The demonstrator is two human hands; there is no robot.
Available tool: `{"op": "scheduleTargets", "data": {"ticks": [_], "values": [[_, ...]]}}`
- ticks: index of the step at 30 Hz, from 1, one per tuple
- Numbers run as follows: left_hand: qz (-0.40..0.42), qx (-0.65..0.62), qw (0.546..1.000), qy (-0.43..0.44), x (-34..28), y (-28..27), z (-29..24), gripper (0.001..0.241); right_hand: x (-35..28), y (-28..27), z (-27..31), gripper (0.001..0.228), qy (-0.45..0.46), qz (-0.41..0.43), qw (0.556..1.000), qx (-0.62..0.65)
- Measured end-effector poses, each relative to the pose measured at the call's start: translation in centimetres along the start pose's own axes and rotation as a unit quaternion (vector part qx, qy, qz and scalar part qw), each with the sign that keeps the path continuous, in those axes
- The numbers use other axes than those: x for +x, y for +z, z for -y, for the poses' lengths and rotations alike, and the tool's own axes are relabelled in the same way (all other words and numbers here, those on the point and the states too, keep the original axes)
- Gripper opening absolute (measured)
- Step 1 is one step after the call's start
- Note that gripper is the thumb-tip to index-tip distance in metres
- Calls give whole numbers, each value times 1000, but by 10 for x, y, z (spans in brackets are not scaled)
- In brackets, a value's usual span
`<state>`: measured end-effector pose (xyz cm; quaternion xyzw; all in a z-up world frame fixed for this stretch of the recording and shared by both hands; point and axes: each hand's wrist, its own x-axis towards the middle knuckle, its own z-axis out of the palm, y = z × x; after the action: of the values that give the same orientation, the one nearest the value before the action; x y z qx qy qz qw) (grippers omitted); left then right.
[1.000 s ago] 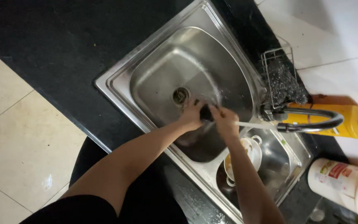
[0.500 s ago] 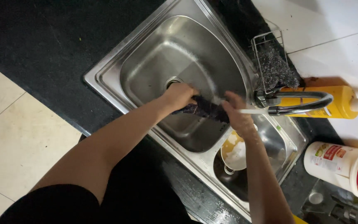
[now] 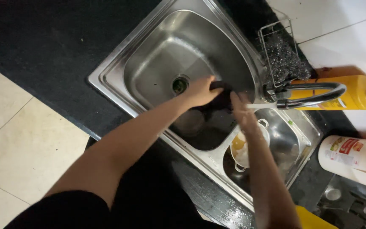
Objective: Washing small bowls at a sink, storing them in a rack, and wiping down a kitchen countertop and gas stove with a cloth.
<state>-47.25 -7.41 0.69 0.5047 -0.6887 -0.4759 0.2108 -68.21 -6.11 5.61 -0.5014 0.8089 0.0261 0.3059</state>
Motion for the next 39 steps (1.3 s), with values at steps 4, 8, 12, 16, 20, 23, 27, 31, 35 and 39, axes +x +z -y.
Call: {"op": "scheduleTargets", "data": {"ticks": [4,8,12,16,20,23,27,31,35,39], "values": [[-6,-456,882,-114,-7,36,-37,43,-34,17,37,78,-75,37,971,224],[-70,-788,595,-142,-22,118,26,114,12,43,23,72,41,-120,879,460],[33,-797,491,-350,-24,91,18,118,-100,25,95,65,-29,-126,899,419],[33,-815,575,-63,38,161,75,65,-54,89,59,61,-220,-262,922,179],[-91,-207,960,167,26,159,59,64,104,99,-29,46,-107,-275,837,461],[-27,-777,628,-26,32,130,62,19,56,160,-67,44,-105,-273,860,418],[24,-765,628,-143,21,119,42,23,110,154,-69,40,-106,-271,890,352],[-9,-700,707,-100,22,112,44,14,120,180,-92,36,-82,-252,932,247],[-3,-620,744,-247,13,118,62,34,141,204,-105,32,-76,-237,958,139],[-98,-78,988,88,48,192,104,77,196,180,-121,31,-54,-219,972,63]]}}
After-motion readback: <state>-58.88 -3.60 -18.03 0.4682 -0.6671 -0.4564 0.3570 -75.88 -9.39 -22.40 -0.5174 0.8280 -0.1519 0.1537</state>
